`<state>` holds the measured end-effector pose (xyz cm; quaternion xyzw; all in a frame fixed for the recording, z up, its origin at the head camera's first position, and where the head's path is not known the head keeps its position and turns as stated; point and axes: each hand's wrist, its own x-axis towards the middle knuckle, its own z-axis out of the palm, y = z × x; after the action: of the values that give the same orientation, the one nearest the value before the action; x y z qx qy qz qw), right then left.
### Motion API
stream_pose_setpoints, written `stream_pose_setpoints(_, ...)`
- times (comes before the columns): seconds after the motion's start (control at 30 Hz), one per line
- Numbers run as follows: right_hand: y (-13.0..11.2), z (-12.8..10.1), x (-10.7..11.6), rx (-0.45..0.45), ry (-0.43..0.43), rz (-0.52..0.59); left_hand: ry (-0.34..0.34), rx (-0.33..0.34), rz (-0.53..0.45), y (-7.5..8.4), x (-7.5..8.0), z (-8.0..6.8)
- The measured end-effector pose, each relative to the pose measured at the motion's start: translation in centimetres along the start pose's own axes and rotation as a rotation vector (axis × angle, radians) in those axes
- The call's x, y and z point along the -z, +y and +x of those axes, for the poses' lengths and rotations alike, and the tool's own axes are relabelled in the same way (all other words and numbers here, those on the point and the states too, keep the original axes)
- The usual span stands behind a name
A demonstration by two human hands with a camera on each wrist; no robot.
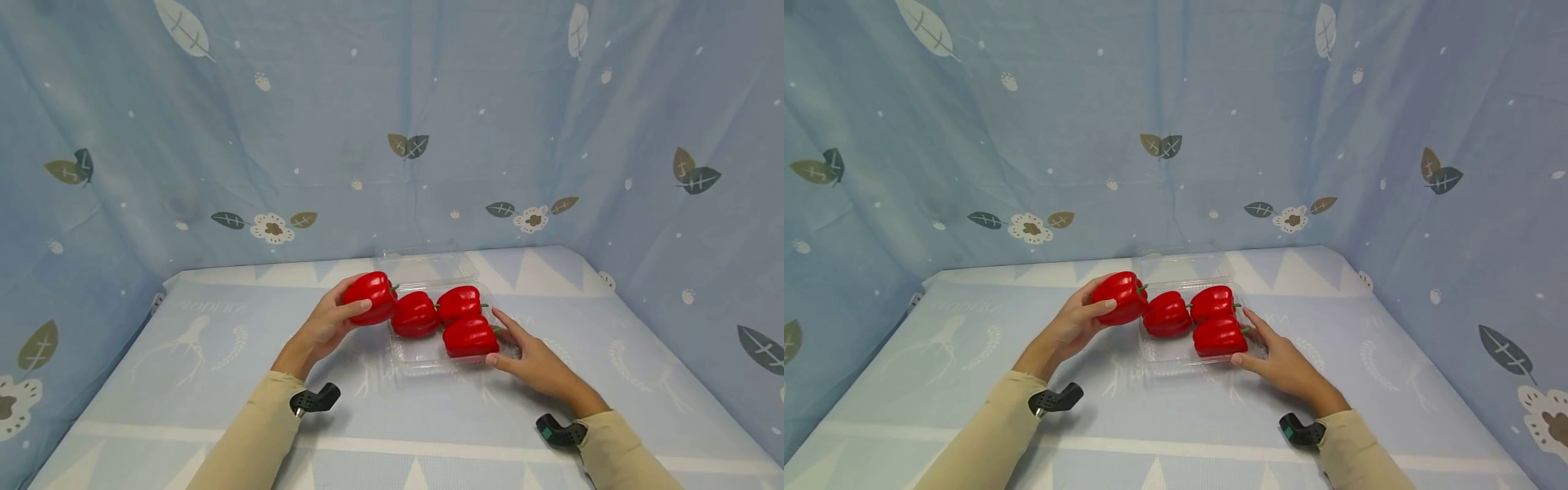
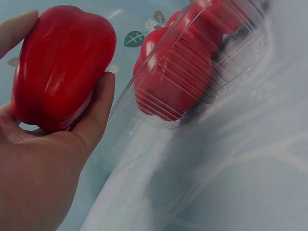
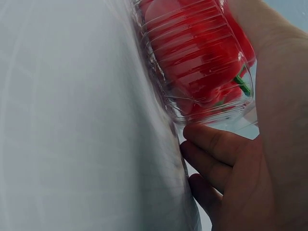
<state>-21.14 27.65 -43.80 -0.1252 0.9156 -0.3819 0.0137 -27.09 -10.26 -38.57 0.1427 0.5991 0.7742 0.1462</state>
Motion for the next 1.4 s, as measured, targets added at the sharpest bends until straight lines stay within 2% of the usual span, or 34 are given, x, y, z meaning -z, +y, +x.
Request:
stream_pose_setpoints(0.4,0.0,0.1,0.1,0.015,0.000,0.000,-0.064,-0.026,-0.051,-0.3,-0.6,0.4)
stream_pose_setpoints(0.57,0.0,0.2,0.1,0.014,-0.002,0.000,-0.014,-0.032,-0.088,-0.2,-0.9,0.4)
stream_pose_setpoints(0.73,-0.1,0.2,0.1,0.013,-0.010,0.013,0.039,-0.046,-0.067,-0.2,-1.2,0.4)
stream_pose_setpoints(0.93,-0.4,0.0,0.2,0.011,-0.016,0.017,0.035,-0.050,0.055,-0.4,-1.7,0.3)
stream_pose_setpoints(1.13,-0.4,-0.1,0.2,0.004,-0.010,0.020,-0.018,-0.080,0.203,-0.6,-2.5,0.2)
stream_pose_setpoints(1.4,-0.4,-0.2,0.1,-0.003,-0.011,0.017,-0.019,-0.108,0.389,-0.4,-3.5,-0.4)
